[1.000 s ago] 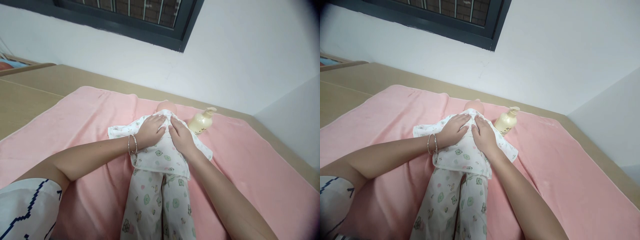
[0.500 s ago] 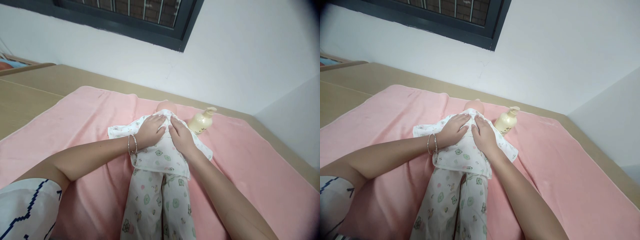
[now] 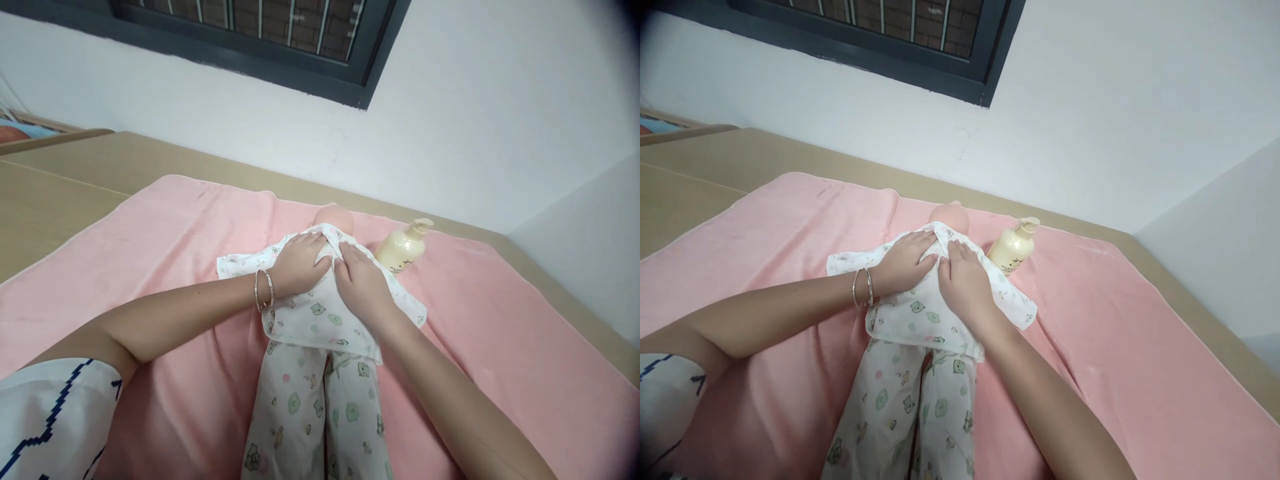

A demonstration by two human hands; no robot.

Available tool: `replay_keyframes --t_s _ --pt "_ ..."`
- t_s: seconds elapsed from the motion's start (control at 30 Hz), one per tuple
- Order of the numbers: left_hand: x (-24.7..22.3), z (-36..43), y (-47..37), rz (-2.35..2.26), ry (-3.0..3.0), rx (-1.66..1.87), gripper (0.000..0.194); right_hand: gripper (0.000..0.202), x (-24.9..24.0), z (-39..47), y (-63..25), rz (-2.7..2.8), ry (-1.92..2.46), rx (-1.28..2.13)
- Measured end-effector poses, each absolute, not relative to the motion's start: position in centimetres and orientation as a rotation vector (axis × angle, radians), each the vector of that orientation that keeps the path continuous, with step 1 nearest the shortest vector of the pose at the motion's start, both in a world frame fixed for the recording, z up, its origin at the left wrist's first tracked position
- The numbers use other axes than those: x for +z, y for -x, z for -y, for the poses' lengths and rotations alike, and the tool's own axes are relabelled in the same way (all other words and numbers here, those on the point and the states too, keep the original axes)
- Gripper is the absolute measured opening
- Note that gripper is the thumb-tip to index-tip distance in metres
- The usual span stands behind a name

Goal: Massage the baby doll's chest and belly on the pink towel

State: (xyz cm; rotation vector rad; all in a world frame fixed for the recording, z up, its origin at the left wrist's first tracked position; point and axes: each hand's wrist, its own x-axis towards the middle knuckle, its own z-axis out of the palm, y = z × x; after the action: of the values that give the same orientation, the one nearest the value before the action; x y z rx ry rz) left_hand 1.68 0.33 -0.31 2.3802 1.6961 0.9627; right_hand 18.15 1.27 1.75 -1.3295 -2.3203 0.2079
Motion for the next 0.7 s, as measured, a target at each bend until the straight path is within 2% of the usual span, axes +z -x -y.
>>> replay_keyframes --t_s 0.27,0.4,0.53,0.7 --pt "-1.2 -0.5 -1.6 -1.666 -2.336 1.061 0.048 0.057 1.9 -0.4 -17.8 2.267 1.233 0.093" --pt "-1.7 -0.5 -1.6 -1.652 -2.329 1.114 0.051 0.05 1.9 -0.7 -18.0 2.383 1.124 0.133" --pt "-1.8 -0.5 -1.5 -1.634 -2.324 1.128 0.052 0.053 2.2 -0.7 -18.3 2.27 1.096 -0.05" --pt "-1.9 -0.7 -1.5 -1.647 -2.317 1.132 0.05 0.05 1.9 -1.0 -18.4 2.35 1.086 0.066"
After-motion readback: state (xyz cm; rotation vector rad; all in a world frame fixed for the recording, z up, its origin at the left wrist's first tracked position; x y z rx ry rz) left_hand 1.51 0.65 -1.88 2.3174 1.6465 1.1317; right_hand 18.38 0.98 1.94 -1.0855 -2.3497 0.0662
